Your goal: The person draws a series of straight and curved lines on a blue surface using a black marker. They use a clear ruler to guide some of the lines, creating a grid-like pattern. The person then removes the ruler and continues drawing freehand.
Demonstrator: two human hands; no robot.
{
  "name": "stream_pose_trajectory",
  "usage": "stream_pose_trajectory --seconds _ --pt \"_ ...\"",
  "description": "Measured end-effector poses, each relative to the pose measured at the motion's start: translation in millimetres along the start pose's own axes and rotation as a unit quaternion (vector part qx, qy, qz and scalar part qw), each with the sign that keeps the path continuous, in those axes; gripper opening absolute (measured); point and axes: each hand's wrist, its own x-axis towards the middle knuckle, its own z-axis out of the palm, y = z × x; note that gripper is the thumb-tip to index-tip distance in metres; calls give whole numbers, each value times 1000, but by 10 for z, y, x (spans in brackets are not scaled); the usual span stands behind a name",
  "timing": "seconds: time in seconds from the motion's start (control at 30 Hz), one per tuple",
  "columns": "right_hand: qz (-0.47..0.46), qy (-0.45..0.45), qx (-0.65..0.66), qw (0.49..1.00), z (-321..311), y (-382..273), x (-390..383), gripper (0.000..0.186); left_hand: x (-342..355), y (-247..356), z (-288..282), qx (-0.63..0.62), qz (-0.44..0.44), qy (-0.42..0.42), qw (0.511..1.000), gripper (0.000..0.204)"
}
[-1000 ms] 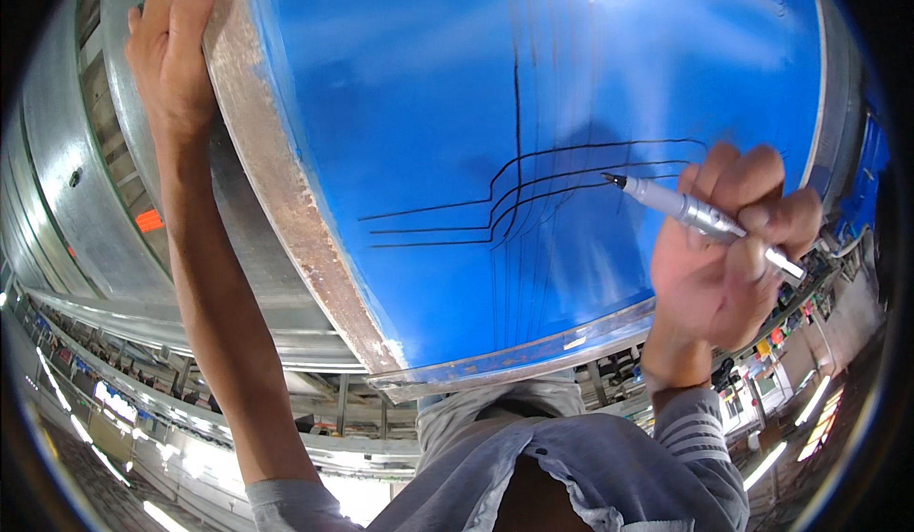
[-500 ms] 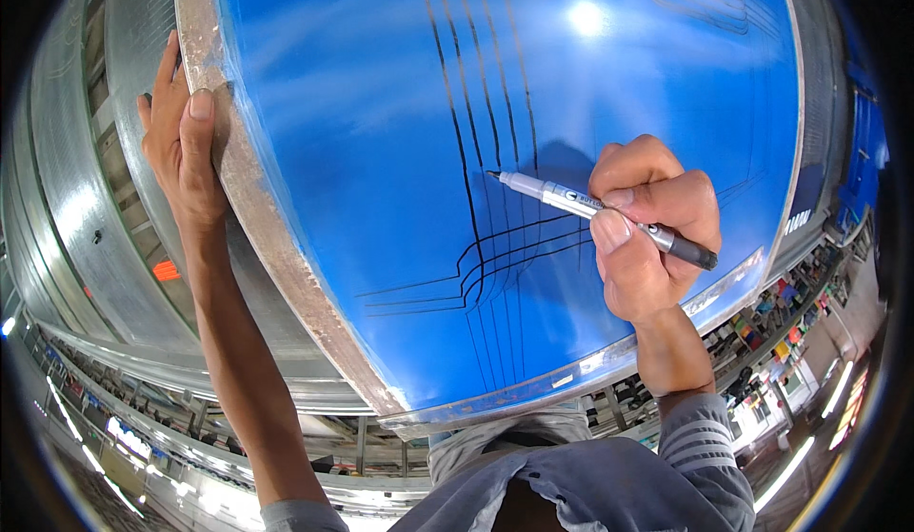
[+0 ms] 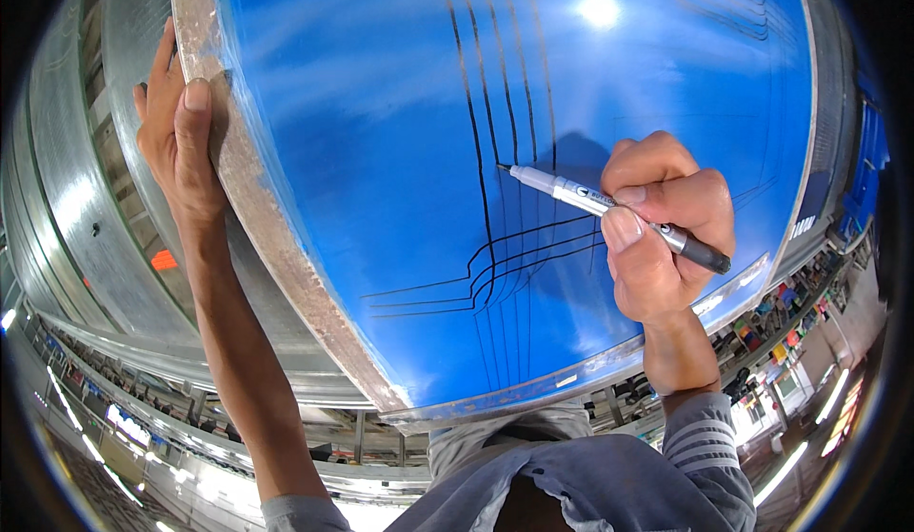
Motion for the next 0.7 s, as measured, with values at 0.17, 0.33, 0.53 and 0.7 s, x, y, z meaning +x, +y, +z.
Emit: stream_pose_trajectory --seconds 0.17,0.33,0.53,0.7 --pt "12 -5 13 1000 4 -25 4 19 -8 -18 -9 -3 -6 4 1000 62" --pt "21 -13 21 999 -8 -46 -3 20 -2 22 4 -9 -15 12 1000 65" --pt "29 -23 25 999 -15 -69 -3 22 0 64 2 -15 -26 9 1000 68" --pt "96 -48 -3 994 -11 -175 -13 17 3 95 9 -17 -39 10 999 71"
